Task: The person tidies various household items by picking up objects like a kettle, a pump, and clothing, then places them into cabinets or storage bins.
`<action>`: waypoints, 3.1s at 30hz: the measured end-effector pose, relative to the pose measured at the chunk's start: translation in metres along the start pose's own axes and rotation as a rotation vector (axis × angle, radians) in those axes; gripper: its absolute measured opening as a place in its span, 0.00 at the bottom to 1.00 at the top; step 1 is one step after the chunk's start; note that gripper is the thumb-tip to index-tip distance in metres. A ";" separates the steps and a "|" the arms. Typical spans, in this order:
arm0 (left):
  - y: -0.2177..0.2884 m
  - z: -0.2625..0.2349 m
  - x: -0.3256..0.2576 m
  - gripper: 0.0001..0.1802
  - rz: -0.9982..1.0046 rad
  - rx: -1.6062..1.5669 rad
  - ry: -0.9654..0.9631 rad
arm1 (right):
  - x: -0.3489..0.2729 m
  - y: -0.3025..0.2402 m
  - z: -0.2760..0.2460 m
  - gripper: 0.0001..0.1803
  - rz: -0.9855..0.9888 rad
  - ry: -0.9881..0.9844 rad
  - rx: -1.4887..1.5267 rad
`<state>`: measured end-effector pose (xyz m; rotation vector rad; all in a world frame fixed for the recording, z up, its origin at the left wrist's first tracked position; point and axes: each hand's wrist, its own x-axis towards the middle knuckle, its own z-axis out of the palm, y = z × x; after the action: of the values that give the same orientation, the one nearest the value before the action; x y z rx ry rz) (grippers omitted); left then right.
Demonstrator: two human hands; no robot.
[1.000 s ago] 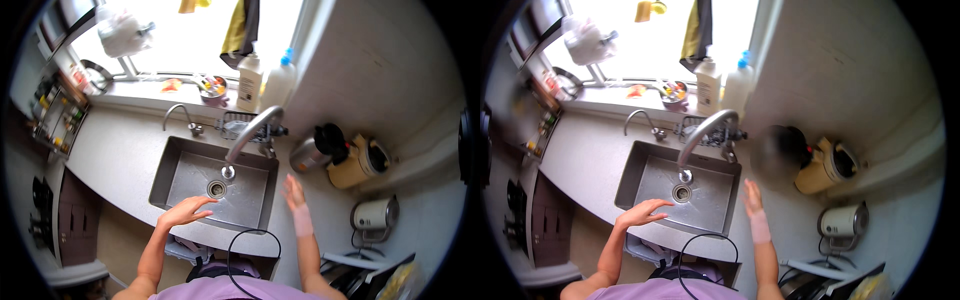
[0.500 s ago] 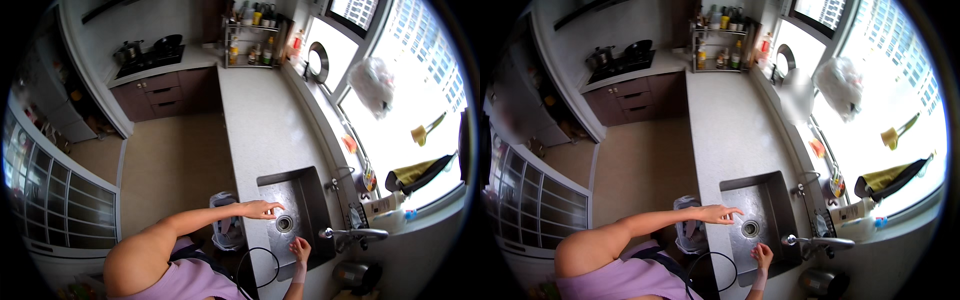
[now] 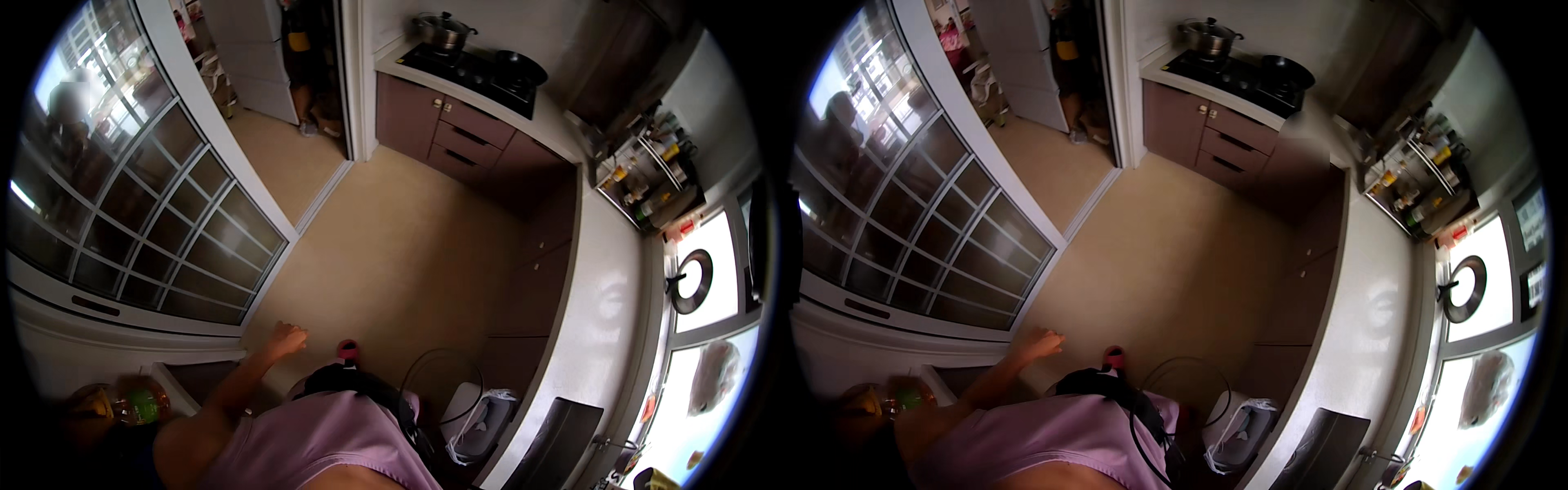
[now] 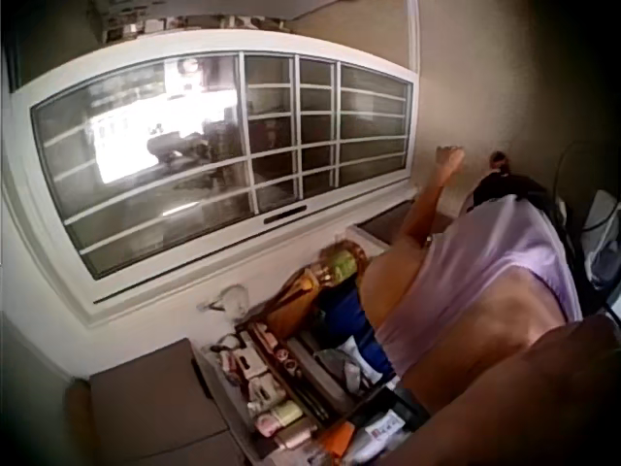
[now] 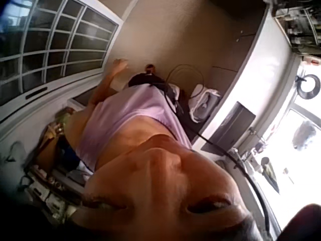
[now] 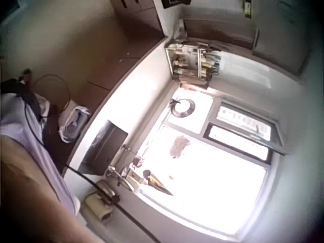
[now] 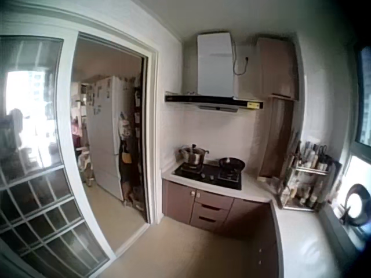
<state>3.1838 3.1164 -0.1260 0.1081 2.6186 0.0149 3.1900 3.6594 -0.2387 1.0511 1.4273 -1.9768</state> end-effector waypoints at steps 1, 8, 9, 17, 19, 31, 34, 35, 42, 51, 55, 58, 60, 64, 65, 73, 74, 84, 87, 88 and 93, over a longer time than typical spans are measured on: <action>-0.023 -0.009 0.004 0.15 0.006 -0.047 -0.031 | 0.013 -0.011 0.033 0.26 0.010 -0.031 -0.063; -0.124 -0.044 0.095 0.20 0.013 -0.490 0.270 | 0.096 -0.082 0.200 0.25 0.053 -0.131 -0.321; -0.135 -0.065 0.111 0.20 0.000 -0.499 0.267 | 0.109 -0.087 0.217 0.25 0.079 -0.127 -0.338; -0.290 -0.144 0.267 0.21 -0.223 -0.638 0.222 | 0.273 -0.162 0.380 0.24 0.271 -0.120 -0.529; -0.331 -0.142 0.296 0.22 -0.307 -0.610 0.141 | 0.322 -0.205 0.446 0.23 0.249 -0.158 -0.621; -0.577 -0.135 0.398 0.18 -0.604 -1.201 0.313 | 0.454 -0.334 0.934 0.22 -0.016 -0.544 -0.858; -0.651 -0.112 0.412 0.18 -0.685 -1.184 0.292 | 0.466 -0.311 0.982 0.21 0.074 -0.533 -0.923; -0.655 -0.116 0.408 0.18 -0.644 -1.277 0.311 | 0.469 -0.306 0.986 0.21 0.115 -0.511 -0.969; -0.839 -0.165 0.385 0.18 -0.971 -1.264 0.299 | 0.485 -0.321 1.110 0.20 -0.429 -1.108 -1.570; -1.043 -0.098 0.391 0.17 -1.487 -1.423 0.602 | 0.594 -0.281 1.545 0.07 0.361 -0.731 -1.007; -1.037 -0.099 0.389 0.12 -1.761 -1.763 0.615 | 0.581 -0.217 1.704 0.12 0.311 -0.927 -1.355; -1.030 -0.111 0.407 0.12 -2.033 -1.869 0.674 | 0.557 -0.168 1.837 0.15 0.151 -0.915 -1.486; -1.043 -0.115 0.411 0.11 -2.151 -1.979 0.338 | 0.567 -0.142 1.909 0.13 0.275 -0.912 -1.424; -1.152 -0.135 0.394 0.09 -2.065 -2.094 0.540 | 0.587 -0.104 2.029 0.13 0.099 -0.766 -1.571; -1.188 -0.124 0.382 0.08 -1.946 -2.058 0.628 | 0.588 -0.100 2.050 0.13 0.088 -0.711 -1.552; -1.676 -0.039 0.292 0.20 -1.707 -1.275 0.417 | 0.520 -0.022 2.238 0.11 0.221 -0.693 -1.493; -1.751 -0.052 0.279 0.22 -1.701 -1.143 0.750 | 0.516 -0.005 2.261 0.11 0.242 -0.688 -1.499; -2.179 -0.131 0.206 0.14 -1.536 -1.141 1.080 | 0.531 0.158 2.582 0.09 0.352 -0.891 -1.542; -2.160 -0.059 0.186 0.17 -1.642 -1.363 0.906 | 0.521 0.218 2.731 0.09 0.383 -1.080 -1.391; -2.157 -0.034 0.177 0.18 -1.717 -1.485 0.864 | 0.461 0.251 2.788 0.10 0.037 -0.980 -1.497; -2.145 0.076 0.113 0.13 -2.124 -2.157 0.710 | 0.330 0.341 3.027 0.07 0.046 -1.076 -1.320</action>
<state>2.9652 0.9862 -0.3150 2.3633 -0.2755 -1.4180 2.3309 0.7182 -0.2141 -0.5010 1.4631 -0.7954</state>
